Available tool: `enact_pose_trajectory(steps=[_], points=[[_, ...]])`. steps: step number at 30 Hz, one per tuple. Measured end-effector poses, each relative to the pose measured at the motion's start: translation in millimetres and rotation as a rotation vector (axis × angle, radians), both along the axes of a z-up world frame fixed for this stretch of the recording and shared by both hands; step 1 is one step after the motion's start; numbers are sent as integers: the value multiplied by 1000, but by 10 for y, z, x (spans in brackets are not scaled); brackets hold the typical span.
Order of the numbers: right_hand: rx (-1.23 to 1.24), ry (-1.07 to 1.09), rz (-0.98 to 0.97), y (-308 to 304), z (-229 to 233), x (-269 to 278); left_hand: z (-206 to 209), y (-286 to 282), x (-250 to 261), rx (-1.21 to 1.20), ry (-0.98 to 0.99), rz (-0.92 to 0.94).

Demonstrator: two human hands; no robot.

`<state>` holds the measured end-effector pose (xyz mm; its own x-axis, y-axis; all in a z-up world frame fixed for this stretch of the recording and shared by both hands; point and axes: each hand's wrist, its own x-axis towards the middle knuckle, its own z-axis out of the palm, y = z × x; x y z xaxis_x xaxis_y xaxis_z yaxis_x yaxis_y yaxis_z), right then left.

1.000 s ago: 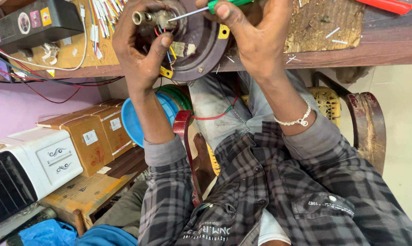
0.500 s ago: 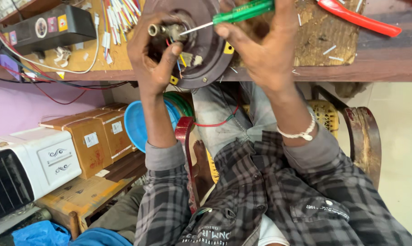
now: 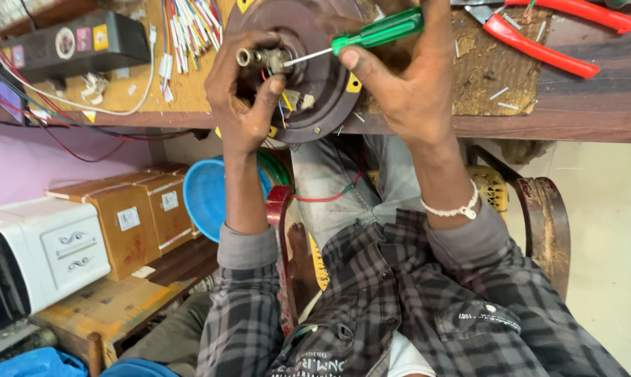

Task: The person repairs an electrical motor by using a screwdriver to adjust internal components and wires. They then use pliers to strip the ends of a red wire and connect it to the motor terminals.

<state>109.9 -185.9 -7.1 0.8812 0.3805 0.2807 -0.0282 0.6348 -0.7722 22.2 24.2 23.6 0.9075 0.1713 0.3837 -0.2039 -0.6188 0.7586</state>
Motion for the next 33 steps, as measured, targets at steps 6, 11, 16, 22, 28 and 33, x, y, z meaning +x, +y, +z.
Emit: enact_pose_trajectory(steps=[6, 11, 16, 22, 28, 33], points=[[-36, -54, -132, 86, -196, 27, 28, -40, -7, 28, -16, 28], [-500, -317, -426, 36, -79, -33, 17, -48, -10, -8, -33, 16], [-140, 141, -29, 31, 95, -44, 1, -42, -49, 12, -32, 50], [-282, 170, -119, 113, -70, 28, 22, -47, -52, 46, -34, 50], [-303, -51, -211, 29, -157, -29, 27, -68, 0, 32, -34, 28], [-159, 92, -159, 70, -197, -83, 30, -78, -51, 30, -38, 26]])
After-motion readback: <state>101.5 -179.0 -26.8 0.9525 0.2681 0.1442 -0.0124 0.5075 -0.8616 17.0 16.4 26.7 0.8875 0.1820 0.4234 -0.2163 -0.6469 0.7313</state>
